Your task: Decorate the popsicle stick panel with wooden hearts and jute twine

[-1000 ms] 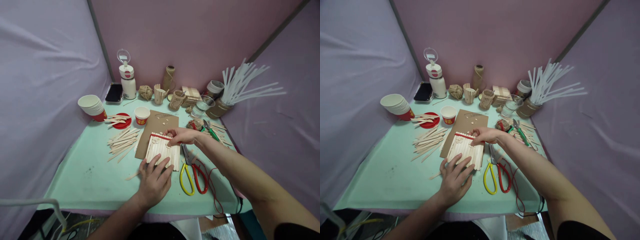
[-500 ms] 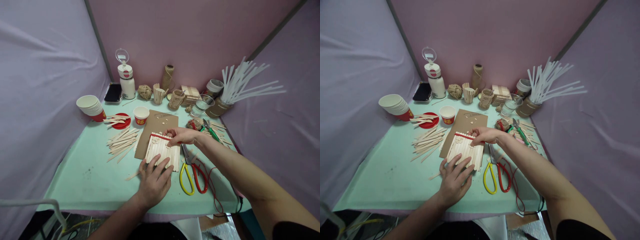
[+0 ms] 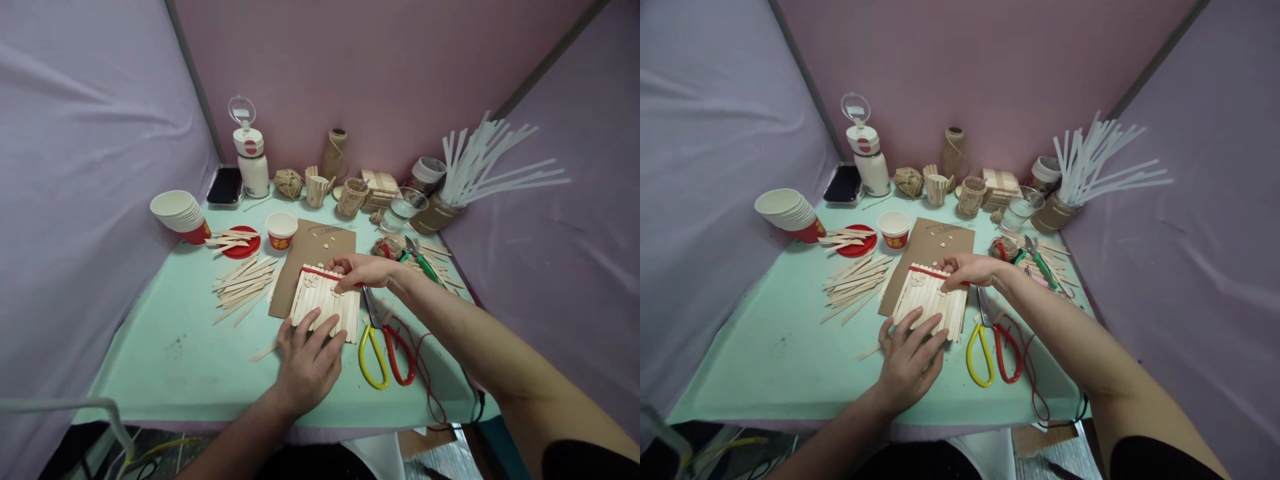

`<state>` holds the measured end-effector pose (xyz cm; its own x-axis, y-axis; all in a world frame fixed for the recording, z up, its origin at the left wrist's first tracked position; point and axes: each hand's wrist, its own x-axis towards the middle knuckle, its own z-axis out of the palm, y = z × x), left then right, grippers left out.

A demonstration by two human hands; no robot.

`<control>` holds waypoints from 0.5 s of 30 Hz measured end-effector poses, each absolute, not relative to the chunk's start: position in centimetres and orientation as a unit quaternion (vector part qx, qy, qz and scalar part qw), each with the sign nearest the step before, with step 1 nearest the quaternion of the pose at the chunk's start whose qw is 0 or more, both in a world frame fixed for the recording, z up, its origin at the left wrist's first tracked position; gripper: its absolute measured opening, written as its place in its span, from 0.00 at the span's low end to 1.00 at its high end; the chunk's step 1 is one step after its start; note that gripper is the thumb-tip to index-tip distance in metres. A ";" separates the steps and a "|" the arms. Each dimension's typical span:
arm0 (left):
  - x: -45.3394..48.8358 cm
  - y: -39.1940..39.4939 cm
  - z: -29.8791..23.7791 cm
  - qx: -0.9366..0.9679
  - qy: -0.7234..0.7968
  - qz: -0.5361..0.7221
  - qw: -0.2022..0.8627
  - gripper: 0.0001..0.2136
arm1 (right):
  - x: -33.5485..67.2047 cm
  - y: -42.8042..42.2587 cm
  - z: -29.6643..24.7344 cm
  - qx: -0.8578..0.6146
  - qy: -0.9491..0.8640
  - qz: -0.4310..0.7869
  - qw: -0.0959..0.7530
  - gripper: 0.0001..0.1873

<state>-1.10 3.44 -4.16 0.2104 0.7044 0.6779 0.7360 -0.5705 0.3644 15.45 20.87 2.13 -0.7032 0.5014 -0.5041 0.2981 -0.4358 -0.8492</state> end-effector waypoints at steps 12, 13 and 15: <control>-1.1 3.5 -3.9 -0.776 -0.462 -0.428 0.022 0.13 | 16.5 20.4 3.1 -0.409 -0.561 0.715 0.080 0.32; -1.1 3.5 -3.8 -0.774 -0.462 -0.432 0.024 0.13 | 17.0 20.2 3.4 -0.423 -0.568 0.699 0.102 0.32; -1.2 3.3 -3.7 -0.766 -0.458 -0.450 0.028 0.13 | 18.1 19.3 4.0 -0.461 -0.581 0.650 0.164 0.32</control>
